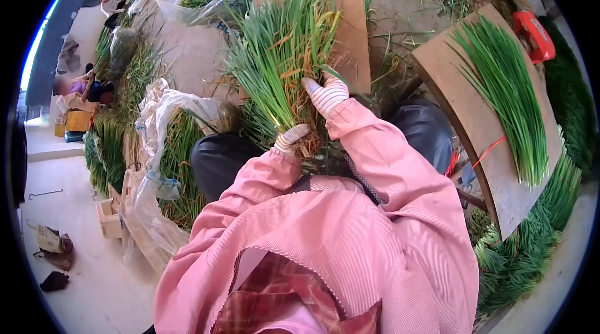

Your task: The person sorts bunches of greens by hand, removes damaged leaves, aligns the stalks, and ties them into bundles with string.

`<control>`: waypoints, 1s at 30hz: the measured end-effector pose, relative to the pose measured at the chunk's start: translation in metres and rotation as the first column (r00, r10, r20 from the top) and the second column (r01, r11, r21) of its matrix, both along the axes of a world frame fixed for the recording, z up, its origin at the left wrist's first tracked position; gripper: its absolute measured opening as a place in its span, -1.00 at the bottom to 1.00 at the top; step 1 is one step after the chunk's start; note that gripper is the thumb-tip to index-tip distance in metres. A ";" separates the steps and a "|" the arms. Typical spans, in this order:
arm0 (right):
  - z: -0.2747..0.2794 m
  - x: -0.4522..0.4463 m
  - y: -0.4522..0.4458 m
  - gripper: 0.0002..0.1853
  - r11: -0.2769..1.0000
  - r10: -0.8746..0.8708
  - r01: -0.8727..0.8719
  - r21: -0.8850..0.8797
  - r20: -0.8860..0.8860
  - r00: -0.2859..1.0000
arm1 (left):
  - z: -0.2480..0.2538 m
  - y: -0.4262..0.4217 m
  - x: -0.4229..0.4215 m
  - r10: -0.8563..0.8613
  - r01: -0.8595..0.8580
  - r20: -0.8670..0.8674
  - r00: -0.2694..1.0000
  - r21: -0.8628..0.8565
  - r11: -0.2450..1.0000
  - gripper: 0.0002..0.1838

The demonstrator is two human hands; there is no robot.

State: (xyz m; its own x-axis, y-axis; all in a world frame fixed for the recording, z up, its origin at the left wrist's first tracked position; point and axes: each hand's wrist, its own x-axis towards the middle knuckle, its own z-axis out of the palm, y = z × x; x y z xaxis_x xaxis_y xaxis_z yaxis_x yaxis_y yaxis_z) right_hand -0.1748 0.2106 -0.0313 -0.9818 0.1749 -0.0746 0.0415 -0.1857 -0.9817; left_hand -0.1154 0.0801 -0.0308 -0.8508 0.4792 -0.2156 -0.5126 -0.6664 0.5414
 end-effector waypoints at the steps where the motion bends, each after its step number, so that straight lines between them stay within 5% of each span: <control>1: 0.001 -0.001 -0.004 -0.50 0.999 -0.048 0.048 -0.007 0.021 0.999 | -0.008 -0.004 0.001 0.008 -0.011 -0.028 1.000 -0.097 0.995 -0.33; 4: 0.032 -0.005 -0.007 -0.51 0.998 -0.049 0.044 0.049 0.099 0.994 | -0.003 -0.004 0.008 0.053 -0.059 -0.030 0.998 -0.302 0.952 -0.38; 6: 0.046 -0.004 -0.010 -0.49 0.993 -0.014 -0.002 0.118 0.135 0.991 | -0.006 -0.003 0.012 0.091 -0.103 -0.056 0.994 -0.288 0.952 -0.41; 8: 0.049 -0.004 -0.008 -0.44 0.998 -0.049 0.040 0.047 0.234 0.971 | -0.007 -0.010 0.011 -0.021 0.185 0.340 0.940 -0.458 0.869 -0.39; 10: 0.036 0.000 -0.011 -0.50 0.977 -0.215 0.215 -0.013 -0.027 0.976 | -0.022 -0.009 0.007 -0.014 0.070 0.162 0.987 -0.344 0.936 -0.38; 12: 0.020 0.002 -0.008 -0.54 0.928 -0.251 0.194 -0.319 -0.151 0.956 | -0.022 0.003 0.001 0.070 -0.066 0.021 0.997 -0.175 0.982 -0.39; 15: 0.030 0.010 -0.008 -0.59 0.820 -0.324 0.196 -0.537 -0.153 0.934 | -0.012 0.005 -0.001 0.005 0.005 0.131 0.991 -0.073 0.997 -0.43; 19: 0.059 0.029 -0.005 -0.69 0.809 -0.293 0.231 -0.541 -0.029 0.956 | -0.013 0.003 -0.010 -0.087 0.086 0.159 0.983 0.014 0.996 -0.49; 22: 0.040 0.033 0.001 -0.75 0.865 -0.209 0.101 -0.492 -0.169 0.963 | -0.026 0.004 -0.018 -0.107 0.099 0.152 0.983 0.062 0.993 -0.53; 24: 0.023 0.051 -0.002 -0.75 0.838 -0.057 -0.002 -0.546 -0.091 0.994 | -0.063 0.004 -0.032 -0.115 0.099 0.182 0.977 0.094 0.991 -0.55; 25: 0.025 0.071 -0.005 -0.73 0.944 -0.013 -0.020 -0.329 -0.097 0.995 | -0.090 0.003 -0.037 -0.110 0.091 0.197 0.974 0.103 0.991 -0.57; 27: 0.007 0.079 -0.011 -0.73 0.948 -0.103 0.065 -0.311 -0.107 0.989 | -0.128 -0.002 -0.041 -0.081 0.060 0.223 0.971 0.099 0.993 -0.59; 28: -0.002 0.082 -0.012 -0.72 0.927 -0.111 0.092 -0.364 -0.032 0.993 | -0.110 -0.003 -0.031 -0.006 -0.002 0.205 0.979 0.040 0.999 -0.62; 29: -0.018 0.078 -0.016 -0.73 0.921 -0.102 0.060 -0.385 -0.088 0.991 | -0.090 -0.003 -0.030 0.034 0.058 0.287 0.957 -0.308 0.950 -0.65; 30: -0.032 0.073 -0.018 -0.74 0.913 -0.096 0.029 -0.406 -0.144 0.985 | -0.097 -0.005 -0.032 0.007 0.051 0.334 0.942 -0.164 0.985 -0.67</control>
